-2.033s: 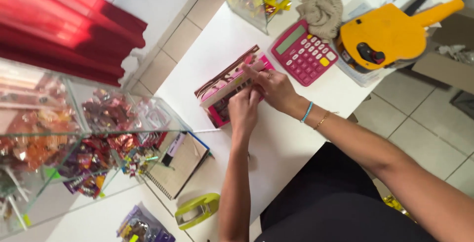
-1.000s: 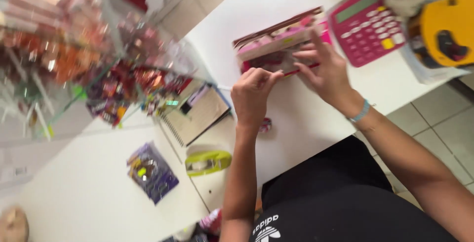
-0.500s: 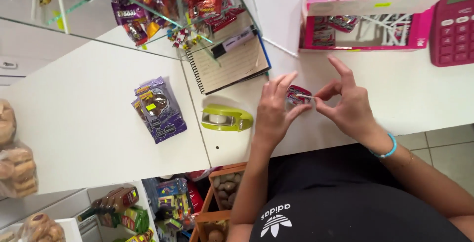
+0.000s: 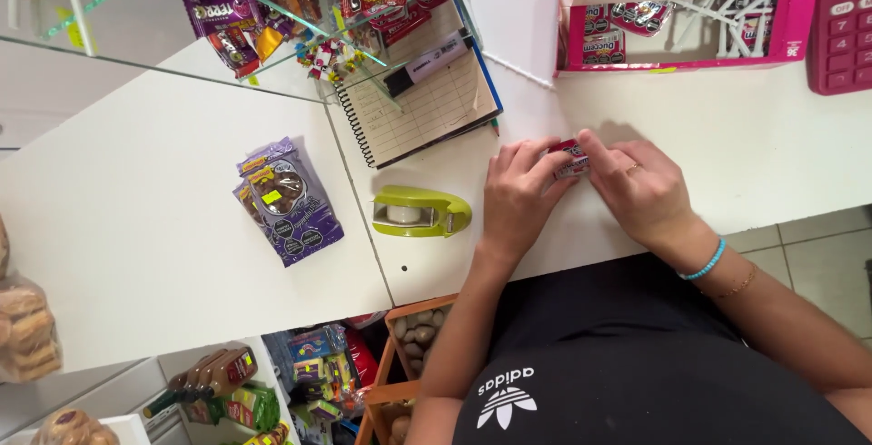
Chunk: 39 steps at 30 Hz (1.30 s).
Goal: Labeling and taping small candy packets at a store counter and organizing them into a display box.
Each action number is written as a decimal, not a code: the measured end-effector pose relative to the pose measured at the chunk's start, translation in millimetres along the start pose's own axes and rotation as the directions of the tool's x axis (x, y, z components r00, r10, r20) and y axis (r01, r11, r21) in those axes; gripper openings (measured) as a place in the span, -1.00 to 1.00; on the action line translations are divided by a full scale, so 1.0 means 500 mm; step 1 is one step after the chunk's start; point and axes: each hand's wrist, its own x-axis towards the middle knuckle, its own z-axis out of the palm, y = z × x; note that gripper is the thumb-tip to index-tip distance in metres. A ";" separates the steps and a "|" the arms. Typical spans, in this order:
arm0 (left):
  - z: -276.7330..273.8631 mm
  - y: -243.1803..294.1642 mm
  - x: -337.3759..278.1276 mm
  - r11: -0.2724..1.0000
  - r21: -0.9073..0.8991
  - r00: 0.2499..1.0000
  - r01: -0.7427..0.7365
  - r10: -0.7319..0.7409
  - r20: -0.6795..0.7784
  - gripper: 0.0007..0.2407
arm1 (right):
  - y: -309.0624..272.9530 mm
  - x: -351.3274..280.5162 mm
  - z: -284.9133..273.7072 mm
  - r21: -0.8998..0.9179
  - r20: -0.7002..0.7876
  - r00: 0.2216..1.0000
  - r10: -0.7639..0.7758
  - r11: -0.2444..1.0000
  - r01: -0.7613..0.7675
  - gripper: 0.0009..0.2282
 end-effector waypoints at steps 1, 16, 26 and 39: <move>0.000 -0.002 -0.001 1.000 -0.002 1.000 -0.003 0.003 0.003 -0.67 | 0.003 -0.003 0.003 -0.004 0.000 1.000 0.003 1.000 -0.003 -0.58; -0.039 0.027 0.022 0.997 -0.059 0.999 0.052 -0.052 -0.006 -0.76 | 0.019 0.017 -0.108 0.544 0.573 0.576 0.583 0.255 -0.799 -0.66; -0.122 0.117 0.059 0.845 -0.463 0.964 0.267 -0.232 0.133 -0.83 | 0.032 0.017 -0.145 0.462 0.868 0.360 0.343 -0.292 -0.837 -0.64; -0.150 0.152 0.053 0.637 -0.659 0.916 0.401 -0.253 0.313 -0.94 | 0.068 0.009 -0.126 0.254 0.612 0.661 0.434 0.684 -0.684 -0.38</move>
